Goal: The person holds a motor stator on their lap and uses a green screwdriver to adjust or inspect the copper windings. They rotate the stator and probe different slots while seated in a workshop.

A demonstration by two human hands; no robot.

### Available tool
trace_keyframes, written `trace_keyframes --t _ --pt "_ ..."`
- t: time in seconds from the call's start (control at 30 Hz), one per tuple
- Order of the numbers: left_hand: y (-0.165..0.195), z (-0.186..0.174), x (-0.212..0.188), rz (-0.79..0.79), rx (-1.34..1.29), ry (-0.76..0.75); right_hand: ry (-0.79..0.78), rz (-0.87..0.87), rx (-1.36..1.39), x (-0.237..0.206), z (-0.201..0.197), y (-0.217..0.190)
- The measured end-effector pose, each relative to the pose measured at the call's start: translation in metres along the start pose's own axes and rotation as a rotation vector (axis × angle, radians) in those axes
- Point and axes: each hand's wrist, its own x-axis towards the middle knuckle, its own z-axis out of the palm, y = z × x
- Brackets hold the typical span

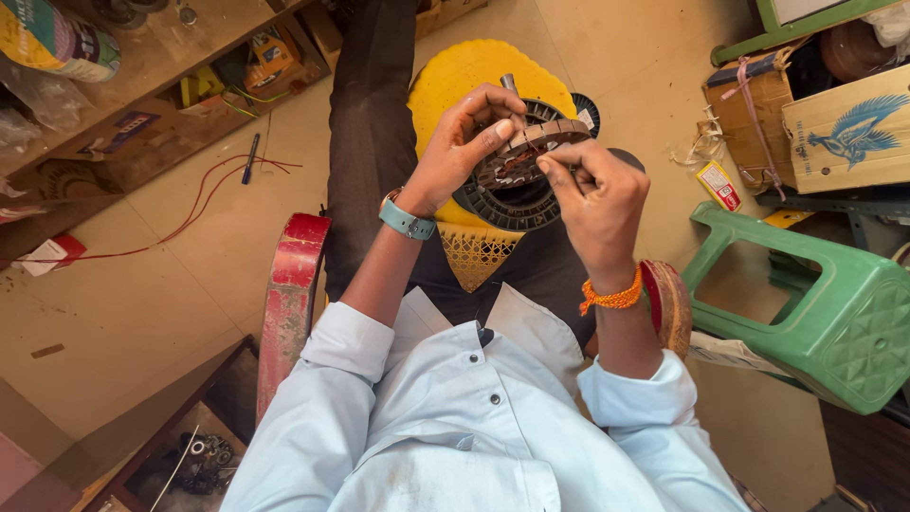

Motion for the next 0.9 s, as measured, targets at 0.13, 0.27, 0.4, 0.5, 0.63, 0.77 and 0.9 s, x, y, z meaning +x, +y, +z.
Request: trace_keyframes --t 0.13,0.27,0.4,0.5,0.63,0.77,0.9 --pt "0.004 0.003 -0.001 0.016 0.011 0.0 0.06 0.169 0.187 -0.017 0.01 0.011" --pt "0.006 0.011 -0.005 0.037 0.121 -0.031 0.1 0.267 0.458 -0.028 0.018 0.027" --pt "0.009 0.026 -0.006 0.1 0.264 0.055 0.106 0.265 0.423 -0.049 0.026 0.04" --pt "0.011 0.037 -0.007 0.154 0.524 0.135 0.069 0.26 0.287 -0.071 0.034 0.047" --pt "0.005 0.051 -0.011 0.254 0.738 0.268 0.157 0.188 0.232 -0.082 0.029 0.062" --pt "-0.004 0.058 -0.018 0.399 0.917 0.382 0.207 0.204 0.152 -0.054 -0.01 0.074" --pt "-0.009 0.061 -0.019 0.307 0.867 0.393 0.115 -0.199 -0.062 0.0 -0.036 0.067"
